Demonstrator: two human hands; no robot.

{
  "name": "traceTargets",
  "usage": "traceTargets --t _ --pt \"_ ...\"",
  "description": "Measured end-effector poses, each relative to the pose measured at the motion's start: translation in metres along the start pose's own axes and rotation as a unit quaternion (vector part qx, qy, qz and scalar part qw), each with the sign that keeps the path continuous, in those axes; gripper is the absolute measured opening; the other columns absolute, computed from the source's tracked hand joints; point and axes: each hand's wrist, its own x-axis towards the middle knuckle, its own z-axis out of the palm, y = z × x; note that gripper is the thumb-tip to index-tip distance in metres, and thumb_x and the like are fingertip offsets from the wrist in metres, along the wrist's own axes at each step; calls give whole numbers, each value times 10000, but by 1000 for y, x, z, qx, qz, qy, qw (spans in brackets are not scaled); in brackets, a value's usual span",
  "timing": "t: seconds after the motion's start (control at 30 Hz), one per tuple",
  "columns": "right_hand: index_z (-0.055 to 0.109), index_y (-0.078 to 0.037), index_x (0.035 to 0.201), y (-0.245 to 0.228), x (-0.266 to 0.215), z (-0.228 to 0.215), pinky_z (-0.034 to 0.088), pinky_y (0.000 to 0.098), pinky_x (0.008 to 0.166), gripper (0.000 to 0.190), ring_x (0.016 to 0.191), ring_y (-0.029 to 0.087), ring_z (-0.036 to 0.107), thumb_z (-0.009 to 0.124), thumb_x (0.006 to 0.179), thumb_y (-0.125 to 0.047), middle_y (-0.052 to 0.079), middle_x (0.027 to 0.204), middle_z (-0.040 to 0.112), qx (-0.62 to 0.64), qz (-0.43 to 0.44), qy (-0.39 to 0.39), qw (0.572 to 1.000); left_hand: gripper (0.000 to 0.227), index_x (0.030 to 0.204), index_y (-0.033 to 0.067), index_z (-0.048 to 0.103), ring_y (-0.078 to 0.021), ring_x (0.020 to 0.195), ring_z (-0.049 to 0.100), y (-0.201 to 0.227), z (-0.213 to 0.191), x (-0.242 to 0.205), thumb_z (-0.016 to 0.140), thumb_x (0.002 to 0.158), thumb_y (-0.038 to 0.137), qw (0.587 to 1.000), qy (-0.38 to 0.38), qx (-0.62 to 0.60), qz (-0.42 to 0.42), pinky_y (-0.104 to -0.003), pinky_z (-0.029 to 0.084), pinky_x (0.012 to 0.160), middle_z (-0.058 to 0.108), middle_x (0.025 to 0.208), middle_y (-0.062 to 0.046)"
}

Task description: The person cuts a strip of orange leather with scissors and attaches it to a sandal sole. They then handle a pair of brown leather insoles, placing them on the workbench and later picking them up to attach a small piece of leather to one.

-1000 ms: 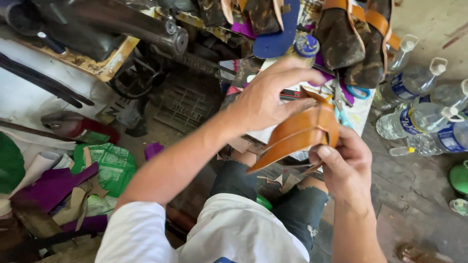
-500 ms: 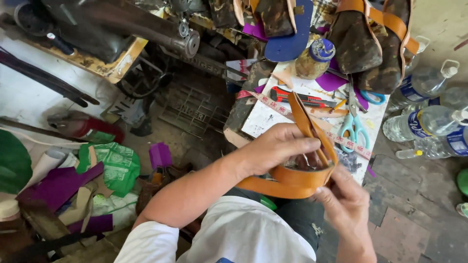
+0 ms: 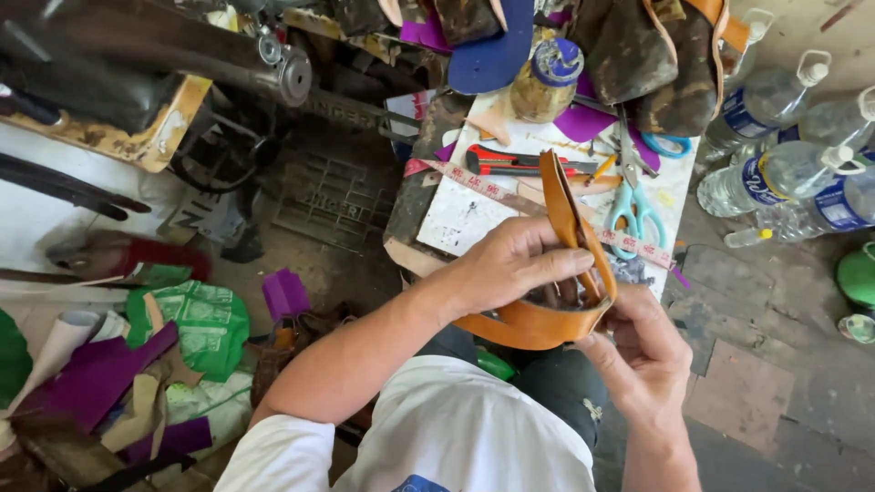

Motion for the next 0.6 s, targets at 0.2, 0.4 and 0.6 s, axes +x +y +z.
traceTargets --t 0.2,0.4,0.6 --pt "667 -25 1105 4 -1 6 427 270 644 212 715 146 515 723 911 -90 70 942 654 -149 -37 -19 988 294 1305 76 589 -213 902 740 -1 -2 -12 608 1041 205 999 33 -39 12 -295 603 752 733 1028 -120" --pt "555 27 1303 3 -10 1 493 336 829 497 931 219 624 688 849 -126 125 992 651 152 108 -91 978 357 1377 82 583 -170 772 683 -13 -2 -30 583 1045 213 999 6 42 -23 -290 579 724 685 828 -73" --pt "572 123 1239 12 2 4 347 348 591 781 600 204 436 545 969 -610 39 584 455 434 211 -88 871 254 1169 69 669 -108 655 551 -15 4 -28 583 1038 270 994 14 99 -43 -248 439 628 585 718 -26"
